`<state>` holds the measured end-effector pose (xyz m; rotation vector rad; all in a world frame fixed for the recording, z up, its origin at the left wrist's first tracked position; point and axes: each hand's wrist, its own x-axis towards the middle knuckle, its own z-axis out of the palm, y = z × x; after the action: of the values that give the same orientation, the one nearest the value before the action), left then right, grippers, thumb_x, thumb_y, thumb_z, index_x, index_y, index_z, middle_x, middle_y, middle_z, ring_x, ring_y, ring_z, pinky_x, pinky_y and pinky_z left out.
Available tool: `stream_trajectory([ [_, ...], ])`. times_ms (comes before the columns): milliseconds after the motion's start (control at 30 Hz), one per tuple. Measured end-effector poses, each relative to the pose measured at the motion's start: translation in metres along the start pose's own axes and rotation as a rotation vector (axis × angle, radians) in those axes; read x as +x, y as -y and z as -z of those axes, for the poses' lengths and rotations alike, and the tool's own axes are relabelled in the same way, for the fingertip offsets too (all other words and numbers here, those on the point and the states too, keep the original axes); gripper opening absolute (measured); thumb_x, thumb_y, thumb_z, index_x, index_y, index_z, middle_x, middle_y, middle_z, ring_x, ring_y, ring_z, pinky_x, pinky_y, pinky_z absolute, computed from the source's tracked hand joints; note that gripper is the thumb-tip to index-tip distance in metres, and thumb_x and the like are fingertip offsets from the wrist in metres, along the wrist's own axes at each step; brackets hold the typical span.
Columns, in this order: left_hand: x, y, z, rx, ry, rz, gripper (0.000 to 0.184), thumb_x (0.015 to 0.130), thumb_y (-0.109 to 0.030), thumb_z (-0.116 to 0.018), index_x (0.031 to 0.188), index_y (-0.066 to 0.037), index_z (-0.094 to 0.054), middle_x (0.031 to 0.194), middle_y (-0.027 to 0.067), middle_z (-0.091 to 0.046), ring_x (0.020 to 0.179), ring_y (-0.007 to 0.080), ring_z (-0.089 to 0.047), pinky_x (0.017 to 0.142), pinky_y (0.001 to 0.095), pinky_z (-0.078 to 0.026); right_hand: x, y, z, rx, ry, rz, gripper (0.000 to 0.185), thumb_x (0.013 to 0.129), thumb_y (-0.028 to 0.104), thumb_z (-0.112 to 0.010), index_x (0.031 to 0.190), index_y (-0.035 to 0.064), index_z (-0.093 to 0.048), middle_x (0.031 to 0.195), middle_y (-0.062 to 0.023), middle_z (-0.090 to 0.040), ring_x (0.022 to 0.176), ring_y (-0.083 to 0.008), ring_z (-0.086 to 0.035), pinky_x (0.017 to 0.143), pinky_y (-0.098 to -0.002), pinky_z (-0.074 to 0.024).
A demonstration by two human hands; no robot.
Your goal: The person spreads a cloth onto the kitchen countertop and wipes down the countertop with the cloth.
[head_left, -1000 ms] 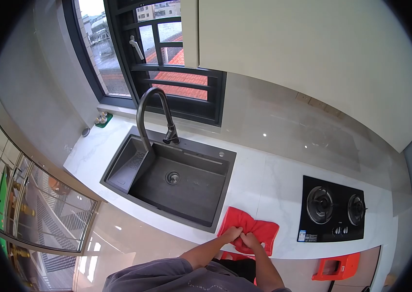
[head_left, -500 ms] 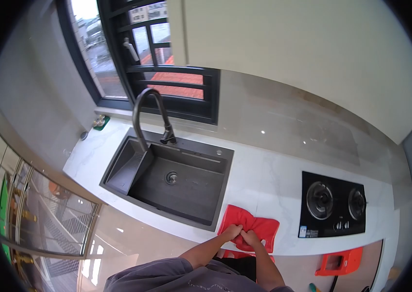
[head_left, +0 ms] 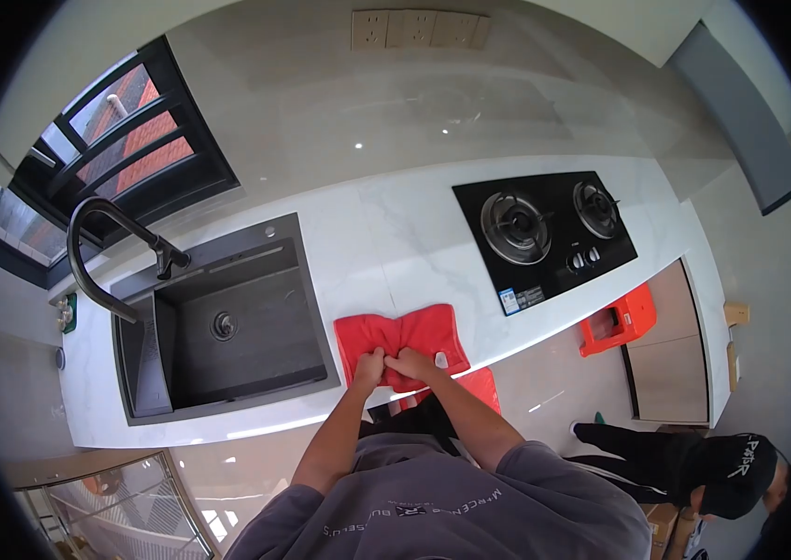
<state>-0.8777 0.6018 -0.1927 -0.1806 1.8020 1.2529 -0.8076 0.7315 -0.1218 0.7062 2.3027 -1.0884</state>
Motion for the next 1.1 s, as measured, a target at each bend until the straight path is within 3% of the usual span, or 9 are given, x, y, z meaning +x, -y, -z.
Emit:
stream_trajectory([
  [67, 0.007, 0.011, -0.003, -0.028, -0.055, -0.100, 0.038, 0.090, -0.032, -0.048, 0.062, -0.007, -0.053, 0.050, 0.0028, -0.044, 0.036, 0.0166, -0.038, 0.034, 0.0342, -0.027, 0.000, 0.001, 0.003, 0.007, 0.033, -0.010, 0.069, 0.084, 0.059, -0.050, 0.096, -0.0055, -0.070, 0.095, -0.0285, -0.068, 0.092, -0.0400, -0.068, 0.082, -0.0455, -0.0517],
  [167, 0.009, 0.010, 0.001, 0.059, -0.044, -0.030, 0.046, 0.088, -0.037, -0.048, 0.066, 0.001, -0.062, 0.060, 0.0108, -0.058, 0.051, 0.0236, -0.056, 0.049, 0.0389, -0.042, 0.000, 0.006, 0.008, 0.023, 0.067, -0.024, 0.069, 0.083, 0.059, -0.051, 0.096, -0.0063, -0.070, 0.096, -0.0291, -0.067, 0.093, -0.0402, -0.067, 0.082, -0.0454, -0.0519],
  [267, -0.009, -0.015, 0.004, -0.028, -0.013, 0.077, 0.044, 0.088, -0.037, -0.049, 0.063, -0.002, -0.059, 0.057, 0.0087, -0.055, 0.046, 0.0213, -0.052, 0.043, 0.0373, -0.039, 0.018, -0.001, 0.004, 0.048, 0.090, -0.012, 0.069, 0.081, 0.058, -0.052, 0.092, -0.0078, -0.070, 0.093, -0.0289, -0.068, 0.091, -0.0390, -0.068, 0.081, -0.0447, -0.0517],
  [333, -0.004, -0.024, 0.008, -0.046, 0.030, 0.114, 0.043, 0.089, -0.036, -0.049, 0.062, -0.004, -0.057, 0.055, 0.0070, -0.052, 0.044, 0.0197, -0.049, 0.040, 0.0361, -0.035, 0.032, -0.003, 0.009, 0.107, 0.166, 0.049, 0.060, 0.081, 0.054, -0.056, 0.073, -0.0041, -0.068, 0.063, -0.0178, -0.064, 0.061, -0.0290, -0.063, 0.060, -0.0403, -0.0487],
  [533, -0.003, -0.048, 0.004, -0.147, 0.039, 0.142, 0.038, 0.090, -0.035, -0.049, 0.060, -0.011, -0.048, 0.052, 0.0011, -0.042, 0.039, 0.0149, -0.036, 0.035, 0.0326, -0.025, 0.042, 0.006, 0.020, 0.363, 0.268, -0.073, 0.049, 0.082, 0.047, -0.060, 0.058, 0.0047, -0.055, 0.052, -0.0033, -0.048, 0.042, -0.0139, -0.039, 0.041, -0.0323, -0.0286],
  [667, 0.009, -0.043, 0.002, -0.142, -0.023, 0.127, 0.035, 0.091, -0.034, -0.048, 0.062, -0.014, -0.046, 0.052, -0.0010, -0.039, 0.038, 0.0142, -0.032, 0.036, 0.0317, -0.023, 0.044, 0.011, 0.021, 0.307, 0.238, -0.083, 0.056, 0.083, 0.052, -0.056, 0.068, -0.0016, -0.066, 0.058, -0.0116, -0.059, 0.053, -0.0210, -0.055, 0.052, -0.0370, -0.0420],
  [733, -0.002, -0.055, 0.004, -0.146, -0.010, 0.152, 0.035, 0.090, -0.033, -0.048, 0.061, -0.014, -0.046, 0.052, -0.0011, -0.038, 0.038, 0.0140, -0.032, 0.036, 0.0315, -0.023, 0.041, 0.012, 0.019, 0.185, 0.144, -0.031, 0.063, 0.084, 0.054, -0.052, 0.085, -0.0057, -0.071, 0.077, -0.0202, -0.069, 0.074, -0.0291, -0.067, 0.069, -0.0407, -0.0496],
  [833, -0.004, -0.058, 0.004, -0.180, 0.027, 0.147, 0.035, 0.090, -0.032, -0.048, 0.060, -0.015, -0.045, 0.051, -0.0013, -0.038, 0.038, 0.0138, -0.032, 0.036, 0.0314, -0.023, 0.038, 0.014, 0.012, 0.087, 0.071, -0.097, 0.071, 0.084, 0.058, -0.048, 0.104, -0.0063, -0.069, 0.100, -0.0270, -0.068, 0.099, -0.0356, -0.067, 0.087, -0.0435, -0.0492],
  [1100, -0.014, -0.052, 0.011, -0.106, 0.088, 0.032, 0.034, 0.089, -0.030, -0.046, 0.059, -0.013, -0.045, 0.050, 0.0001, -0.039, 0.038, 0.0134, -0.036, 0.035, 0.0320, -0.025, 0.002, 0.017, 0.006, 0.057, -0.057, -0.046, 0.070, 0.085, 0.059, -0.046, 0.094, -0.0065, -0.070, 0.090, -0.0272, -0.068, 0.089, -0.0385, -0.068, 0.080, -0.0446, -0.0512],
])
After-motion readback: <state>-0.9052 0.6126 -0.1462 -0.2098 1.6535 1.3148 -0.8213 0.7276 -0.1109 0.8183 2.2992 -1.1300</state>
